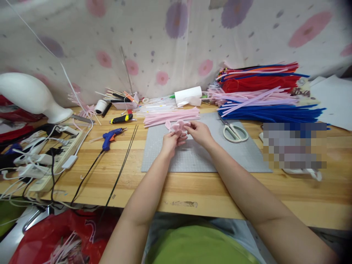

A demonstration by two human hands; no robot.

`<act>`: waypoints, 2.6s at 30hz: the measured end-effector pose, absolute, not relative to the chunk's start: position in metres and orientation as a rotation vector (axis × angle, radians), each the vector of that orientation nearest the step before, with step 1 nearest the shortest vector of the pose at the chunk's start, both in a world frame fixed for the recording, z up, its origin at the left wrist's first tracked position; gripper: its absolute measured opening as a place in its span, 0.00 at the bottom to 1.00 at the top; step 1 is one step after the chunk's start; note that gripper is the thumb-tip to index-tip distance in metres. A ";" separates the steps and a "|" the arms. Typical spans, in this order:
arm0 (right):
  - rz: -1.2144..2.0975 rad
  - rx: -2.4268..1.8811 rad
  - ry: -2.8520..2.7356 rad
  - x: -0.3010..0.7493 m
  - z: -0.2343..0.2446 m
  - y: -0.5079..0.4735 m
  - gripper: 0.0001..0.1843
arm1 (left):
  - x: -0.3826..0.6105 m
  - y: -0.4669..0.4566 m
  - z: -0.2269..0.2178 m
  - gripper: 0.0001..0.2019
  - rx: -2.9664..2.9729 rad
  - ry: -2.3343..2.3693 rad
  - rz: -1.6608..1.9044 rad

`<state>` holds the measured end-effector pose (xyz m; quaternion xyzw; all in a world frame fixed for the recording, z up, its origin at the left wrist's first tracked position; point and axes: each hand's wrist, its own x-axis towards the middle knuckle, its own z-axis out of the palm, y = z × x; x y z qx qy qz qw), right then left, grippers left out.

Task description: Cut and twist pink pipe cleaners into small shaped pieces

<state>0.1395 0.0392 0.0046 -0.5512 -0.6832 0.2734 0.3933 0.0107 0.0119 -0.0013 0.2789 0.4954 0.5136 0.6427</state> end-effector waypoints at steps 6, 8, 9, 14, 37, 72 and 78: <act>0.642 -1.412 -1.519 0.123 -0.007 0.033 0.12 | 0.011 0.014 -0.002 0.04 0.462 1.000 1.210; 0.674 -1.403 -1.453 0.121 -0.009 0.031 0.13 | 0.012 0.014 -0.001 0.04 0.385 0.948 1.221; 0.683 -1.396 -1.423 0.120 -0.010 0.031 0.13 | 0.012 0.014 0.000 0.05 0.342 0.919 1.229; 0.630 -1.327 -1.358 0.116 -0.012 0.028 0.12 | 0.017 0.014 0.001 0.07 0.221 0.832 1.246; 0.775 -1.309 -1.671 0.139 0.002 0.042 0.12 | 0.013 0.012 -0.005 0.03 0.545 1.031 1.028; 0.993 -1.163 -2.340 0.142 0.040 0.070 0.05 | 0.011 0.006 0.000 0.05 0.766 1.107 0.828; 1.052 -1.297 -1.970 0.143 0.032 0.068 0.13 | 0.010 0.013 -0.001 0.04 0.574 1.147 1.058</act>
